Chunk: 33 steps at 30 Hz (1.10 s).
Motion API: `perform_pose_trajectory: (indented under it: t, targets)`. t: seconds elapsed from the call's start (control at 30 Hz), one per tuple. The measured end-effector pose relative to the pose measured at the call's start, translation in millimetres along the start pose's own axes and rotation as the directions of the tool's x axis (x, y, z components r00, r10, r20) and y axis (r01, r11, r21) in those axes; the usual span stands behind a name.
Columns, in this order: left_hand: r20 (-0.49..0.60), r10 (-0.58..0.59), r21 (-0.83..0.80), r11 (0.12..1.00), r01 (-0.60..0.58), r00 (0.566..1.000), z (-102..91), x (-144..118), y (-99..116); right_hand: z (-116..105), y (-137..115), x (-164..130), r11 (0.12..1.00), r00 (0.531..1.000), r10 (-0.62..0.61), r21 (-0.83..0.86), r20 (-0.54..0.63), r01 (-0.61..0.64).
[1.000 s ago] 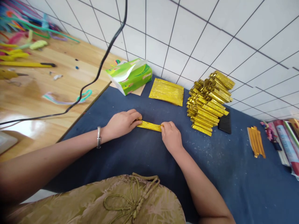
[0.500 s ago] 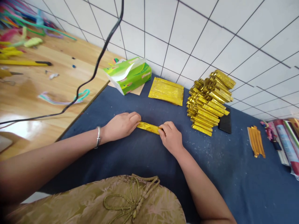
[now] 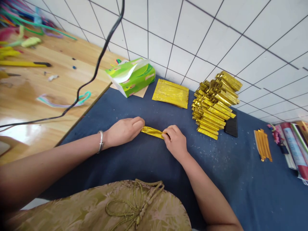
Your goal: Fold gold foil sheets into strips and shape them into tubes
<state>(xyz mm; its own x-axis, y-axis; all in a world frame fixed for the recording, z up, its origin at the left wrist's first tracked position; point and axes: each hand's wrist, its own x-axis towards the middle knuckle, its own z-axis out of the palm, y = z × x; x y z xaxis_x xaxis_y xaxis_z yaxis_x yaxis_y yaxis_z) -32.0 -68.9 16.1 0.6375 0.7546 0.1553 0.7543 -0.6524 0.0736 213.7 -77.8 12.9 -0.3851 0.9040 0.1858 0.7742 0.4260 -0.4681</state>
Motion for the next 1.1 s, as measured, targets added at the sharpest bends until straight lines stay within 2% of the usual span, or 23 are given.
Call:
perform_pose_trajectory:
  t: [0.33,0.47,0.6,0.83,1.1]
  targets:
    - [-0.137,0.097,-0.072,0.992,-0.108,0.986,3.8,-6,-5,0,6,-5,0.982,0.986,-0.165,0.093,-0.03,0.167]
    - [-0.192,0.094,-0.081,0.99,-0.112,0.977,2.2,-8,-5,-2,6,-6,0.965,0.969,-0.227,0.113,-0.096,0.237]
    - [-0.221,0.087,-0.102,0.989,-0.111,0.971,0.8,-9,-6,-3,9,-8,0.955,0.948,-0.285,0.043,-0.144,0.294]
    - [-0.189,0.049,-0.129,0.989,-0.074,0.981,2.7,-10,-7,0,12,-10,0.952,0.948,-0.3,-0.09,-0.108,0.291]
    - [-0.21,0.011,-0.19,0.98,-0.052,0.978,4.3,-10,-8,-2,9,-12,0.919,0.941,-0.332,-0.249,-0.066,0.307]
